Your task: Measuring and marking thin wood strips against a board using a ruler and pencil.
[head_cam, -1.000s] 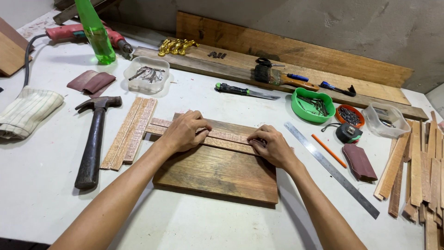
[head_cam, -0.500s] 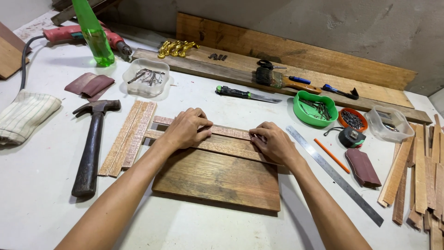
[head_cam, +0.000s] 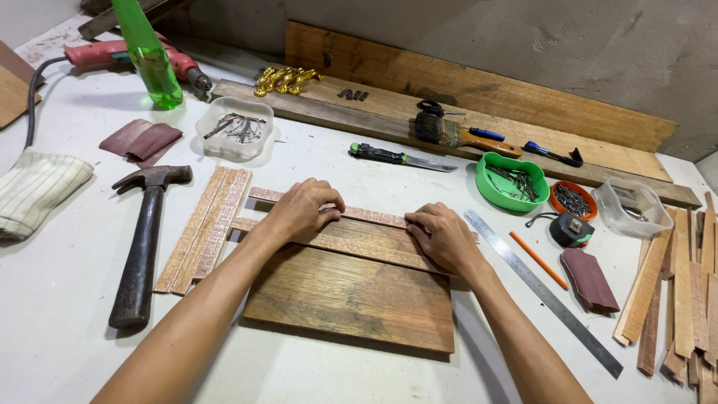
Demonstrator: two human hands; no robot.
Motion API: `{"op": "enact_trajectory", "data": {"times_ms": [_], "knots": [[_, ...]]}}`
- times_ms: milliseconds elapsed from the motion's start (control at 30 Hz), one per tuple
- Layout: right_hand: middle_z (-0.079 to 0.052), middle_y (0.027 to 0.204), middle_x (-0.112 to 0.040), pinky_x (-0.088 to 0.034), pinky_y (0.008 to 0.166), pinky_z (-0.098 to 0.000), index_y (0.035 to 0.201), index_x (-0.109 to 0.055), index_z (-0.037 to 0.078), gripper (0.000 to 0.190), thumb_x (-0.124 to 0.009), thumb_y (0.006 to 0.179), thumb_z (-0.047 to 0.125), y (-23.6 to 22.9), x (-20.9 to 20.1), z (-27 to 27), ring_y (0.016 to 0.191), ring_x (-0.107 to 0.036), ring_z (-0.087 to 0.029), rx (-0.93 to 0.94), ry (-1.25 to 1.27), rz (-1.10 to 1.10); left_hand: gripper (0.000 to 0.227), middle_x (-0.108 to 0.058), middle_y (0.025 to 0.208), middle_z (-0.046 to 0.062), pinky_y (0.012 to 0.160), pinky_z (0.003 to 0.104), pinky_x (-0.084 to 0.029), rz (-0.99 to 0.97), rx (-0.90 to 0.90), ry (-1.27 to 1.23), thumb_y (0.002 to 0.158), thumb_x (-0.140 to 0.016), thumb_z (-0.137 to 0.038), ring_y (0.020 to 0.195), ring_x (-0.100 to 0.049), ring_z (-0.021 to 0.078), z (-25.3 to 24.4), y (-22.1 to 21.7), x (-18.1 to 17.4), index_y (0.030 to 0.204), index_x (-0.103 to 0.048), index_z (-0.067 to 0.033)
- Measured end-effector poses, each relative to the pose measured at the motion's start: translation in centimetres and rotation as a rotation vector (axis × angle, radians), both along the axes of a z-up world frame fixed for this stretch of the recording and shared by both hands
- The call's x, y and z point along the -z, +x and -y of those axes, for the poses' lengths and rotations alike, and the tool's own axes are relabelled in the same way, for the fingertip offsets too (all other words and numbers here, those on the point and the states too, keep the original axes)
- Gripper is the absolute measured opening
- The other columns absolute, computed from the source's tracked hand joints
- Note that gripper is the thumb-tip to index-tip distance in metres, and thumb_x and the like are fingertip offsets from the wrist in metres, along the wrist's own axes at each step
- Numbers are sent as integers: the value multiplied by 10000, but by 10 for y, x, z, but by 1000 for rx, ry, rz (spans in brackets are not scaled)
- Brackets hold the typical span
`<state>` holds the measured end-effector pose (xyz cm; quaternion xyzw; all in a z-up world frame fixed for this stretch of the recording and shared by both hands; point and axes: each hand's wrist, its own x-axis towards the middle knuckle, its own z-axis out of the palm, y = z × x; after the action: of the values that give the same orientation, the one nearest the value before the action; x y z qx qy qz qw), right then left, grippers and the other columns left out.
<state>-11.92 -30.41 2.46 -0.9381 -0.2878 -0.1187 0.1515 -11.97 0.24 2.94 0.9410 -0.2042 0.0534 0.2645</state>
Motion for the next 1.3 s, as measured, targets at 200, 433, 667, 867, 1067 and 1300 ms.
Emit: {"op": "enact_trajectory", "data": {"times_ms": [200,433,667,867,1067,1300], "knots": [[-97,1062,-745,-574,801,-378,1145,-763,81,284,-666,936,247,-7,-6,1,919,-665,-233,-33,-1,76,171,-704,958,28,871,390,-505,326,97,20,859,-777,-318,913,-608,182,-8,-1,14,888,-777,-150],[-70,970,-742,-587,772,-366,1013,-787,105,275,-694,915,344,-30,-15,4,906,-662,-195,-70,-30,-32,314,-674,889,39,800,366,-494,215,112,91,791,-818,-402,822,-572,192,-20,-45,-1,957,-785,-137],[-81,895,-722,-590,721,-366,976,-792,101,229,-764,805,251,-52,-13,1,816,-657,-214,-114,-16,-81,295,-687,967,46,853,380,-514,196,44,60,853,-753,-322,884,-595,189,-21,-64,13,1077,-784,-133],[-91,967,-716,-615,770,-377,1020,-786,99,240,-773,828,244,-55,-13,6,866,-696,-231,-75,30,-103,256,-678,983,44,899,389,-499,164,10,80,886,-732,-321,939,-611,185,-13,-61,13,1067,-774,-145],[-89,975,-718,-622,776,-373,1027,-785,103,241,-773,832,245,-63,-18,4,875,-704,-229,-36,48,-127,228,-668,986,36,910,398,-483,181,-8,83,888,-722,-318,946,-609,175,-11,-61,20,1039,-765,-152],[-74,990,-716,-623,800,-377,1030,-776,112,241,-769,841,261,-58,-6,7,905,-694,-217,-40,30,-94,228,-667,1000,32,859,387,-480,364,29,96,931,-694,-291,896,-591,170,-13,-58,40,1092,-720,-132]]}}
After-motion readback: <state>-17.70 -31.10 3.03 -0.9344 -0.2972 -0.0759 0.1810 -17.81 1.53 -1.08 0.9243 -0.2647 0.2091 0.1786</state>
